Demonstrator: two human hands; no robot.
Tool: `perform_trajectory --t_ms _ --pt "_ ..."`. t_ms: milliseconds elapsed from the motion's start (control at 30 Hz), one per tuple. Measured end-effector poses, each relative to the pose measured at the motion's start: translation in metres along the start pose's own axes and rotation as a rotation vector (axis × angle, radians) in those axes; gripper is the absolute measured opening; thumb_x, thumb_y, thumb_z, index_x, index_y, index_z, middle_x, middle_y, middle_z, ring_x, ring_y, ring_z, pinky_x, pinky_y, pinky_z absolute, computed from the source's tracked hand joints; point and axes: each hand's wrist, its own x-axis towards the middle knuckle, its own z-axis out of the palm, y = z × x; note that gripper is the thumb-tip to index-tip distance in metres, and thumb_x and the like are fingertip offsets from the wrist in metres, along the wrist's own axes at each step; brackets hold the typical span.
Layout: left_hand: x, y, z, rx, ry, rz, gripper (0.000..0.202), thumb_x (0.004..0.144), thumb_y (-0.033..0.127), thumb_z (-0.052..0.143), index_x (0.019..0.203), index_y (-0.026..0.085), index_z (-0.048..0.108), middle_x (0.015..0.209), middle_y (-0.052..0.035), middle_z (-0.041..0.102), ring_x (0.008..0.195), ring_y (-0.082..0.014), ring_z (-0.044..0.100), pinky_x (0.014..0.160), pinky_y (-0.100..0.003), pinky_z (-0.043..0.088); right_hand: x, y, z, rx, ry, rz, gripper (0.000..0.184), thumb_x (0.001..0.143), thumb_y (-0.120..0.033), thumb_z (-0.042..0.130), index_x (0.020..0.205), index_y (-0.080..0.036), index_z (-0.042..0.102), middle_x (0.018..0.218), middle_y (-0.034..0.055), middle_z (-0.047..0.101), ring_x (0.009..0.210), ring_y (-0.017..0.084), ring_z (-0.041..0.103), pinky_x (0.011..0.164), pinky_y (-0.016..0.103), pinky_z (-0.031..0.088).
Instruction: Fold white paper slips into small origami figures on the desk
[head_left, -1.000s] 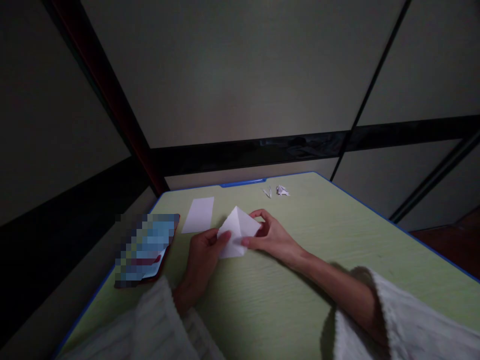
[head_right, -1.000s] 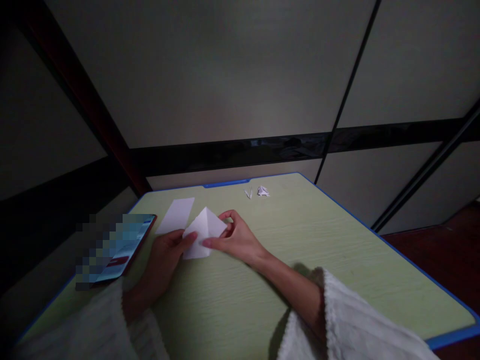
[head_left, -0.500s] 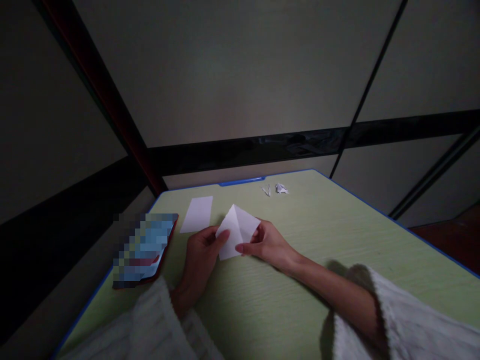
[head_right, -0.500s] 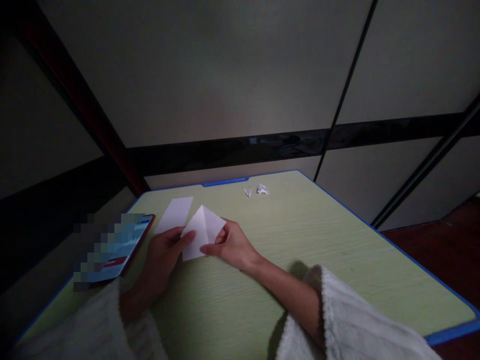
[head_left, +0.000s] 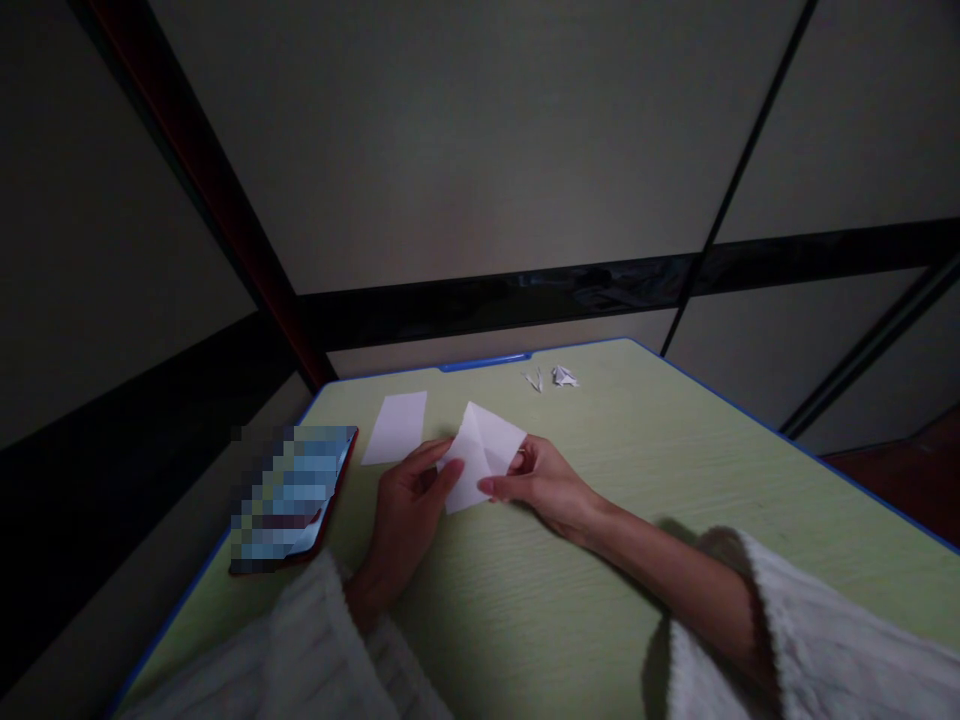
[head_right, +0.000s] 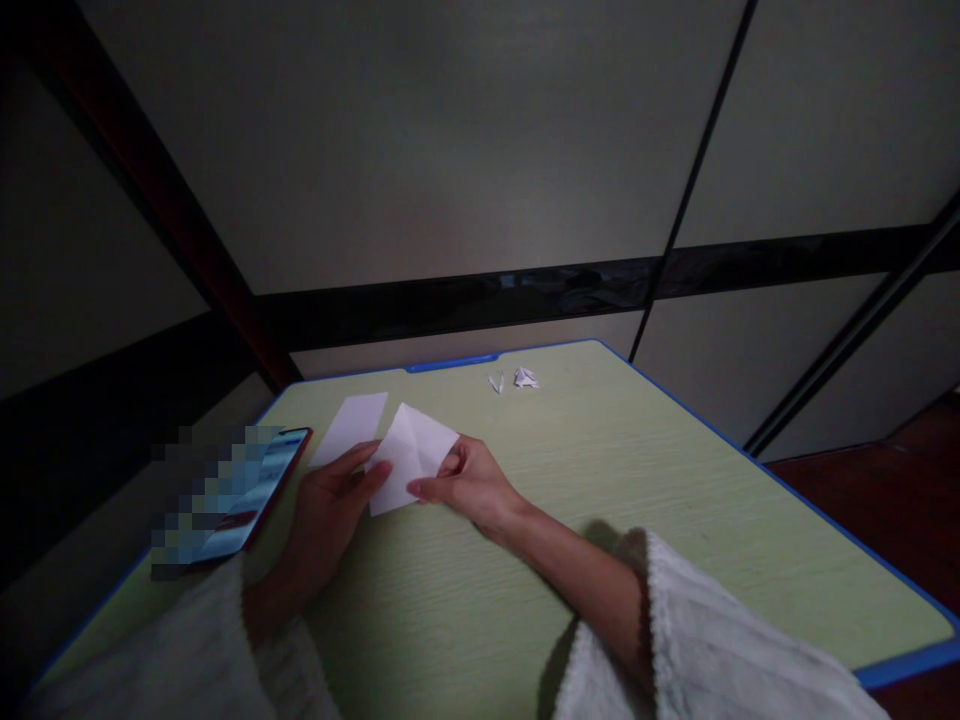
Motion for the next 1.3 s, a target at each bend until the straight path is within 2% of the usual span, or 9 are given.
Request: perform_trajectory --t_ms 100,200,400,600,700,800,933,1133,1300 --pt "0.001 -0.004 0.0 0.008 -0.016 0.06 0.02 0.062 0.021 0.056 0.077 0.012 0.064 0.089 -0.0044 0.063 0.083 -0.0155 0.054 0.075 -0.023 0.04 0.0 0.0 0.0 0.025 -0.003 0.004 0.025 0.042 -0.013 0.069 0.061 -0.01 0.053 0.05 -0.0024 0.054 0.042 0.005 0.045 0.043 0.017 0.033" --pt "0.001 -0.003 -0.001 0.024 -0.017 0.092 0.017 0.062 0.021 0.056 0.074 0.014 0.065 0.084 -0.0028 0.064 0.08 -0.0154 0.055 0.072 -0.022 0.041 0.0 -0.001 0.001 0.051 -0.008 0.004 0.025 0.042 -0.011 0.069 0.06 -0.01 0.052 0.05 -0.0025 0.055 0.042 0.005 0.045 0.043 0.017 0.034" --pt "0.003 0.0 -0.002 0.108 -0.008 -0.075 0.021 0.063 0.025 0.054 0.073 0.012 0.067 0.057 0.0011 0.065 0.056 -0.0144 0.054 0.051 -0.022 0.043 0.001 -0.003 0.001 0.048 -0.012 0.009 0.025 0.044 -0.009 0.067 0.065 -0.01 0.053 0.05 -0.0035 0.056 0.042 0.005 0.046 0.044 0.018 0.034" --pt "0.002 -0.001 0.0 0.019 -0.057 -0.125 0.012 0.057 0.02 0.059 0.065 0.015 0.067 0.058 0.0016 0.066 0.057 -0.0144 0.056 0.051 -0.021 0.044 0.001 -0.001 -0.002 -0.051 0.019 -0.057 0.018 0.054 -0.022 0.064 0.064 -0.01 0.056 0.051 -0.0031 0.053 0.044 0.006 0.043 0.044 0.019 0.031" --pt "0.0 0.001 0.002 -0.123 -0.076 -0.172 0.015 0.056 0.018 0.06 0.07 0.014 0.065 0.059 0.0013 0.066 0.057 -0.0133 0.057 0.051 -0.021 0.045 0.003 0.002 -0.005 0.001 0.065 -0.081 0.017 0.057 -0.025 0.062 0.059 -0.009 0.057 0.049 -0.0023 0.053 0.044 0.006 0.042 0.045 0.02 0.03" --pt "-0.001 0.003 0.003 -0.232 -0.097 -0.221 0.021 0.056 0.017 0.061 0.076 0.013 0.062 0.058 0.0014 0.064 0.05 -0.0109 0.055 0.045 -0.019 0.044 0.004 0.003 -0.008 0.069 0.096 -0.084 0.018 0.056 -0.025 0.063 0.06 -0.008 0.059 0.054 0.0004 0.056 0.047 0.008 0.045 0.048 0.022 0.031" --pt "-0.002 0.001 0.002 -0.241 -0.099 -0.202 0.02 0.056 0.019 0.06 0.074 0.011 0.06 0.05 0.0032 0.058 0.038 -0.008 0.049 0.035 -0.018 0.039 0.005 0.0 -0.01 0.135 0.086 -0.064 0.017 0.056 -0.023 0.064 0.061 -0.008 0.06 0.055 0.0013 0.058 0.05 0.009 0.048 0.052 0.024 0.034" --pt "0.0 -0.005 0.0 -0.246 -0.052 -0.193 0.018 0.058 0.02 0.058 0.074 0.012 0.061 0.045 0.0049 0.052 0.042 -0.0087 0.049 0.039 -0.019 0.038 0.003 -0.004 -0.008 0.233 0.012 0.007 0.016 0.048 -0.017 0.068 0.059 -0.01 0.06 0.053 -0.0016 0.057 0.053 0.009 0.05 0.058 0.024 0.037" --pt "0.0 -0.005 0.0 -0.204 -0.042 -0.197 0.016 0.057 0.018 0.058 0.071 0.012 0.063 0.04 0.0047 0.053 0.039 -0.0093 0.047 0.039 -0.02 0.037 0.004 -0.003 -0.009 0.217 0.0 0.019 0.017 0.05 -0.019 0.068 0.062 -0.009 0.062 0.054 -0.0005 0.059 0.053 0.009 0.051 0.059 0.025 0.039"
